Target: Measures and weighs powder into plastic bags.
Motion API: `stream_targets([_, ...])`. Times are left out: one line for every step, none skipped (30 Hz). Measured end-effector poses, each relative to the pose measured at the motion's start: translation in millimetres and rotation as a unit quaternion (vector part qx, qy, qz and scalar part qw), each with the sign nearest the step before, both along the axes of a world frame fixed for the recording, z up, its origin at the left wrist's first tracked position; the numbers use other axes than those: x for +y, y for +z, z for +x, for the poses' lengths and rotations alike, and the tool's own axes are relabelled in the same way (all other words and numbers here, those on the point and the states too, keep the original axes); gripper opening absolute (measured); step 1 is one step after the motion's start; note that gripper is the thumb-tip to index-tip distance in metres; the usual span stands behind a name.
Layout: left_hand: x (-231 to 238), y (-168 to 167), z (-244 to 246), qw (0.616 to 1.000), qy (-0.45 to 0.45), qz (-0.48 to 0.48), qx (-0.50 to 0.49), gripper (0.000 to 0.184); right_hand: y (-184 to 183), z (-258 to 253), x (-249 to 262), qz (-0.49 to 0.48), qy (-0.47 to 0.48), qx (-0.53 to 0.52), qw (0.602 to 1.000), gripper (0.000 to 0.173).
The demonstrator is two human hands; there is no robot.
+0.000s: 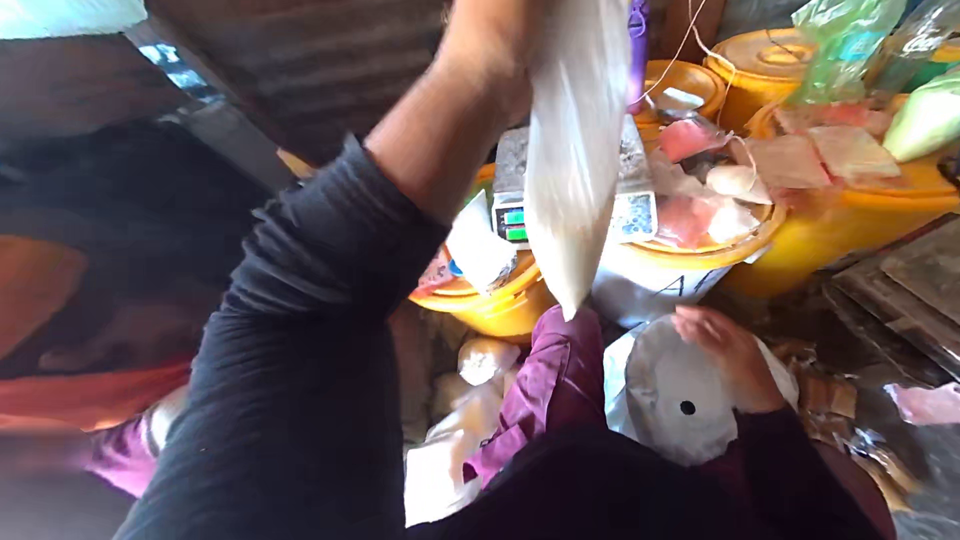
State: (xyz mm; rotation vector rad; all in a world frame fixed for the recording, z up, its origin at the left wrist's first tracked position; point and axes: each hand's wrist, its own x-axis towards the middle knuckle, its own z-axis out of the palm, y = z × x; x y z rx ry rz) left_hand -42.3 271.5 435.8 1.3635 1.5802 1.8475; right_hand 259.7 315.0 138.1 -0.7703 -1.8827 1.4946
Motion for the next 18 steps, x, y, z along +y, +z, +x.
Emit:
stream_targets([-12.8,-16.3,16.4,0.999,-0.009,-0.018,-0.034,0.004,16.9,-15.4,-2.8,0.026,0.012,0.040,0.999,0.039])
stream_targets([-30.0,-34.4,33.3,0.998,-0.008,-0.049,-0.050,0.010,31.5,-31.4,-6.0,0.044,0.028,0.062,0.997,0.045])
stream_targets([-50.0,-55.3,49.9,0.995,-0.006,-0.087,-0.058,0.012,42.9,-46.4,-9.9,0.046,0.050,0.069,0.995,0.054])
stream_targets([-71.0,-77.7,64.8,0.990,0.000,-0.132,-0.058,0.011,51.4,-60.0,-14.9,0.030,0.079,0.067,0.994,0.065])
stream_targets([-86.6,-100.8,73.2,0.986,-0.006,-0.158,-0.062,0.010,57.9,-72.0,-21.8,-0.001,0.107,0.061,0.992,0.071])
stream_targets([-96.8,-124.0,76.2,0.983,-0.006,-0.173,-0.061,0.010,63.0,-81.6,-29.5,-0.038,0.130,0.053,0.989,0.069])
stream_targets([-104.0,-146.1,75.1,0.984,-0.006,-0.172,-0.054,0.010,67.9,-89.2,-36.9,-0.080,0.143,0.050,0.985,0.055])
stream_targets([-112.4,-163.9,74.0,0.987,-0.006,-0.154,-0.041,0.007,72.7,-94.3,-43.8,-0.122,0.142,0.057,0.981,0.037])
stream_targets([-122.4,-175.4,74.4,0.993,-0.008,-0.118,-0.026,0.003,75.6,-97.4,-50.5,-0.147,0.128,0.077,0.978,0.023])
stream_targets([-132.6,-182.0,75.8,0.998,-0.009,-0.068,-0.016,0.004,77.1,-97.2,-56.6,-0.142,0.127,0.112,0.975,0.013])
stream_targets([-142.1,-184.7,77.1,1.000,-0.012,-0.014,-0.006,0.008,78.4,-94.9,-61.7,-0.116,0.132,0.157,0.972,0.009])
stream_targets([-150.3,-186.1,78.2,0.999,-0.019,0.035,0.008,0.009,79.6,-91.9,-65.2,-0.076,0.141,0.205,0.966,0.009])
stream_targets([-157.3,-187.5,79.3,0.997,-0.024,0.073,0.027,0.008,80.8,-89.0,-67.2,-0.030,0.152,0.247,0.957,0.011])
stream_targets([-162.5,-189.9,80.2,0.993,-0.028,0.103,0.050,0.006,81.3,-86.5,-67.6,0.018,0.169,0.281,0.945,0.014])
stream_targets([-166.0,-193.8,81.1,0.989,-0.030,0.123,0.070,0.005,80.8,-85.1,-67.0,0.064,0.184,0.301,0.934,0.014])
stream_targets([-168.2,-199.9,82.3,0.988,-0.029,0.128,0.084,0.007,78.4,-84.6,-66.3,0.102,0.191,0.302,0.928,0.014])
stream_targets([-169.6,-208.1,83.8,0.989,-0.023,0.116,0.090,0.012,73.5,-84.7,-66.2,0.123,0.196,0.294,0.928,0.013])
stream_targets([-170.7,-217.0,85.7,0.992,-0.016,0.088,0.091,0.021,67.2,-85.0,-67.1,0.132,0.195,0.279,0.931,0.012])
